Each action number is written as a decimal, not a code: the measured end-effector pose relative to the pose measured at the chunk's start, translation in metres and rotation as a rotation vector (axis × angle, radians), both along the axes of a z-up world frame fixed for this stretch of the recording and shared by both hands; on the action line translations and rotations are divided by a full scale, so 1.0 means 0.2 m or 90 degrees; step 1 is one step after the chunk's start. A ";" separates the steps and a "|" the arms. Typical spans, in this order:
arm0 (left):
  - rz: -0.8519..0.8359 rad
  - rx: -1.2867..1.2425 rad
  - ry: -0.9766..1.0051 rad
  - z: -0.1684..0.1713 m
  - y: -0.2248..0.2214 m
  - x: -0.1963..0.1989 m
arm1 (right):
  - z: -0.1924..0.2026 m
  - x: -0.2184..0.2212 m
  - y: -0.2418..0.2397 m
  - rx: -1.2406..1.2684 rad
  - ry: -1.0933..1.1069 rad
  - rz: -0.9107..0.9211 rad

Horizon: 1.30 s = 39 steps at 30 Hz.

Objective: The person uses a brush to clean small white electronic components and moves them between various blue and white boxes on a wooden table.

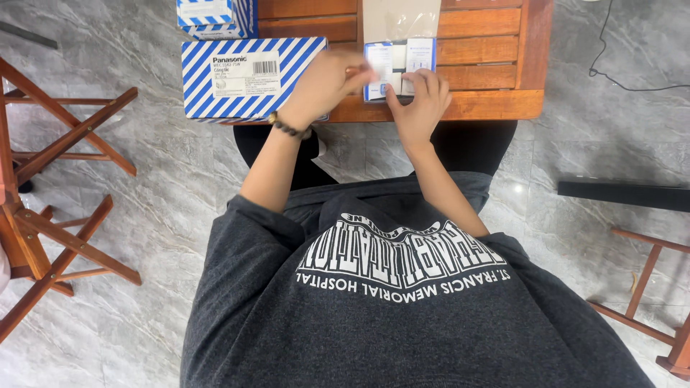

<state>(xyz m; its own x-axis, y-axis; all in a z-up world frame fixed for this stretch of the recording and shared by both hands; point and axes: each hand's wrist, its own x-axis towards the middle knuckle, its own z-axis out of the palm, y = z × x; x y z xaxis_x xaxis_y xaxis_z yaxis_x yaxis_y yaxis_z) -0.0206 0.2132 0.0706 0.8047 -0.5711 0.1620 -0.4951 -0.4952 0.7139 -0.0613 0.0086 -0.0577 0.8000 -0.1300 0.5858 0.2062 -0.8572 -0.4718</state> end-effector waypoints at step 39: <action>0.209 -0.456 0.134 0.06 -0.18 0.16 | 0.04 -0.28 -0.39 0.210 -0.100 0.241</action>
<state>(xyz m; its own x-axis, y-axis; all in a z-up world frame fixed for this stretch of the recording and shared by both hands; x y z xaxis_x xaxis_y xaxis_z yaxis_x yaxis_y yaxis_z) 0.0116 0.1778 0.0826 0.9674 -0.1157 0.2255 -0.2246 0.0206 0.9742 -0.1180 -0.0699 -0.0487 0.7320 -0.0466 0.6797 0.5635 -0.5195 -0.6424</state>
